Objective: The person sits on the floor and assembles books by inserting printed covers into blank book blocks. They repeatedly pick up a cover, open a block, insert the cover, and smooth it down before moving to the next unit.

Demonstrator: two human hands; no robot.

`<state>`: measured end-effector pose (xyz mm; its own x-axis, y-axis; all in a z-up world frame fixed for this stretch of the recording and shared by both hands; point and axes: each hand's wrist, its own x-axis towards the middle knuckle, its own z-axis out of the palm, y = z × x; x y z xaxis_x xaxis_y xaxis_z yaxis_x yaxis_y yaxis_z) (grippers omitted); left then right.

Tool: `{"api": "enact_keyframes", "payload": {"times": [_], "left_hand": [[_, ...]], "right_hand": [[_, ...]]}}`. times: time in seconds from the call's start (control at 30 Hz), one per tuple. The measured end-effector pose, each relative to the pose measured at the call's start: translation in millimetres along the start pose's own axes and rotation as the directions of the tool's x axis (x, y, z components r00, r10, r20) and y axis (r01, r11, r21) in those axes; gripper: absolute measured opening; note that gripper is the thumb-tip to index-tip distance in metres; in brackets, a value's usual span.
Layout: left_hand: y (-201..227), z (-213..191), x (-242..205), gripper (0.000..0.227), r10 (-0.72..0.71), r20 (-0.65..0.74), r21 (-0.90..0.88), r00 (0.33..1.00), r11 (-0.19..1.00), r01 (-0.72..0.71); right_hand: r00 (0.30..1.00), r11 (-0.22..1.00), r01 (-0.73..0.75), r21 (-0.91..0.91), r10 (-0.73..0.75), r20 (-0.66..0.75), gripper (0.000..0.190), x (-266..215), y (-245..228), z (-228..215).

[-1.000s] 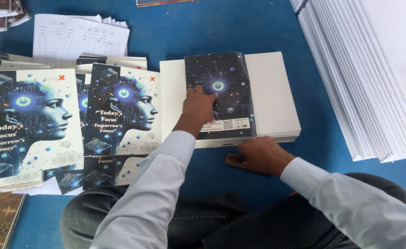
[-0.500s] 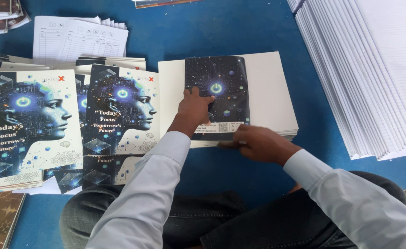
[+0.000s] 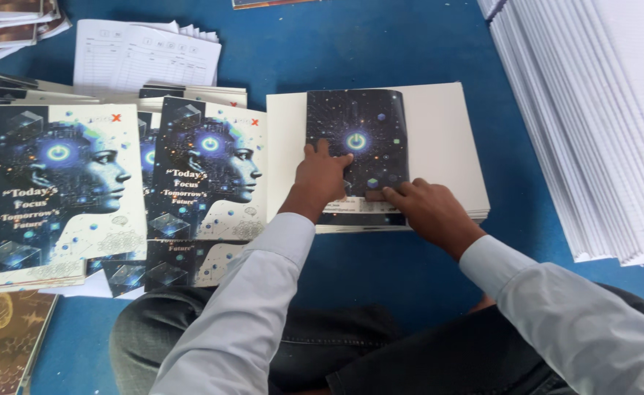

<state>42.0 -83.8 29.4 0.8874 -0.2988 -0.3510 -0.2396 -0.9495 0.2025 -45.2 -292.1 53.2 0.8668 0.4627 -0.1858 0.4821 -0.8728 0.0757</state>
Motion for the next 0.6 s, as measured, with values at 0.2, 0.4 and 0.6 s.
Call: {"api": "enact_keyframes", "payload": {"times": [0.2,0.4,0.6], "left_hand": [[2,5,4,0.075,-0.008,-0.008,-0.007,1.000,1.000,0.008],[7,0,4,0.077,-0.019,0.031,-0.007,0.999,1.000,0.019],[7,0,3,0.074,-0.007,0.047,0.013,0.999,1.000,0.007]], "right_hand": [[0.999,1.000,0.011,-0.021,-0.012,-0.030,0.050,3,3,5],[0.999,0.998,-0.041,-0.056,0.040,-0.024,0.044,20,9,-2],[0.990,0.994,-0.106,-0.028,0.103,-0.095,0.037,51,26,-4]]}}
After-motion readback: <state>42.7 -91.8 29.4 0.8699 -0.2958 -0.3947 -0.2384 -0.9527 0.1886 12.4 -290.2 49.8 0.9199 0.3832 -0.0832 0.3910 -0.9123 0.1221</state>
